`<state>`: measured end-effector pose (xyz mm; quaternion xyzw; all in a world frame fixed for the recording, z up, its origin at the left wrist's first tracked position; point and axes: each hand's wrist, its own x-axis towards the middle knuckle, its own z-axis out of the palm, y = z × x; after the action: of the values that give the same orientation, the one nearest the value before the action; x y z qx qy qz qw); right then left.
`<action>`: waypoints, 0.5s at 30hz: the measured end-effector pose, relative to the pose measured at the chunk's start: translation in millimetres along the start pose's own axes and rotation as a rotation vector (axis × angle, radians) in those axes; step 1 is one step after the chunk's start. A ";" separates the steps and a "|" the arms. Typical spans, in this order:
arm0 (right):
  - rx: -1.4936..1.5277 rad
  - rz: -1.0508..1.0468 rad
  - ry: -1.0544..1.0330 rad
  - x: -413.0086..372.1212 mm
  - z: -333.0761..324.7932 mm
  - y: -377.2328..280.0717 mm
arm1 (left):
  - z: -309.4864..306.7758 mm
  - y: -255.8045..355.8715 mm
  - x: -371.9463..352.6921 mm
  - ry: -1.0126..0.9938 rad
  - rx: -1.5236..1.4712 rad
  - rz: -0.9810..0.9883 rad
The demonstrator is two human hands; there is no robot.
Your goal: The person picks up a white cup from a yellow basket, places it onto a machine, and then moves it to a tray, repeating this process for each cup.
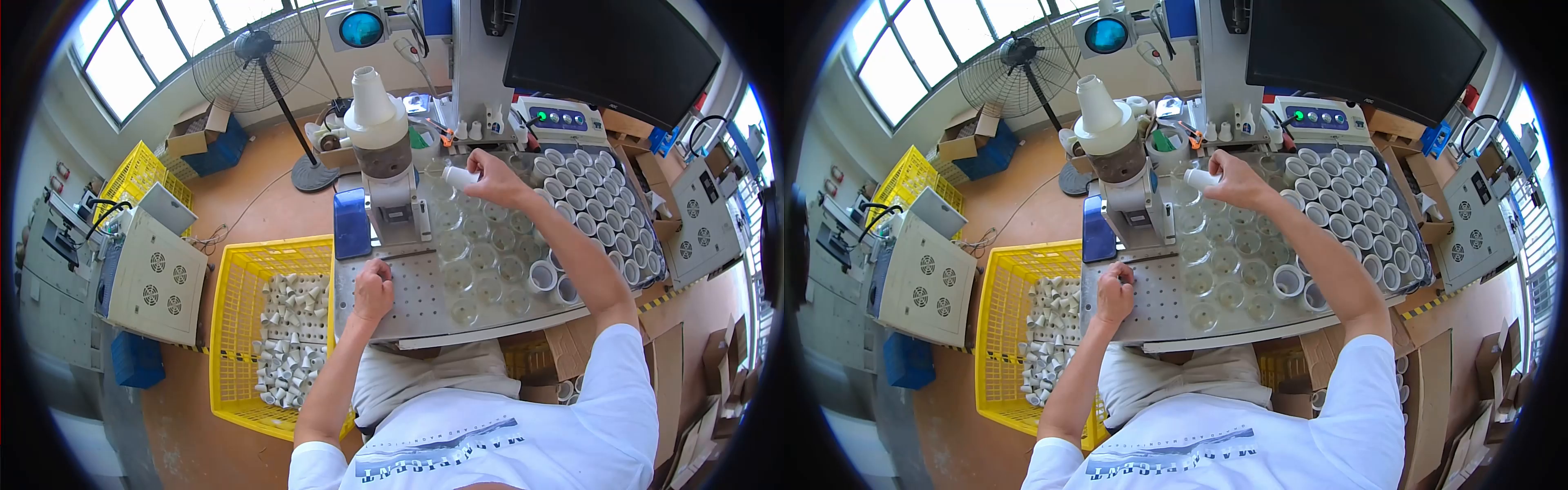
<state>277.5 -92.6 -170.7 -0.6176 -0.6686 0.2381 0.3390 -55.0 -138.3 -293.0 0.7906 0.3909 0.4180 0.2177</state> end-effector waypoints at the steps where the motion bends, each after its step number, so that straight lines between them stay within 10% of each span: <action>1: 0.006 -0.004 0.002 5.7 11.4 9.5 | -0.5 1.0 -0.4 0.000 0.007 0.002; 15: 0.126 -0.087 0.161 2.8 31.0 22.1 | -0.1 3.1 -0.3 -0.010 -0.018 -0.016</action>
<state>269.0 -84.0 -207.0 -0.5825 -0.6490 0.2144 0.4399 -53.8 -140.3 -291.0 0.7875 0.3922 0.4159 0.2301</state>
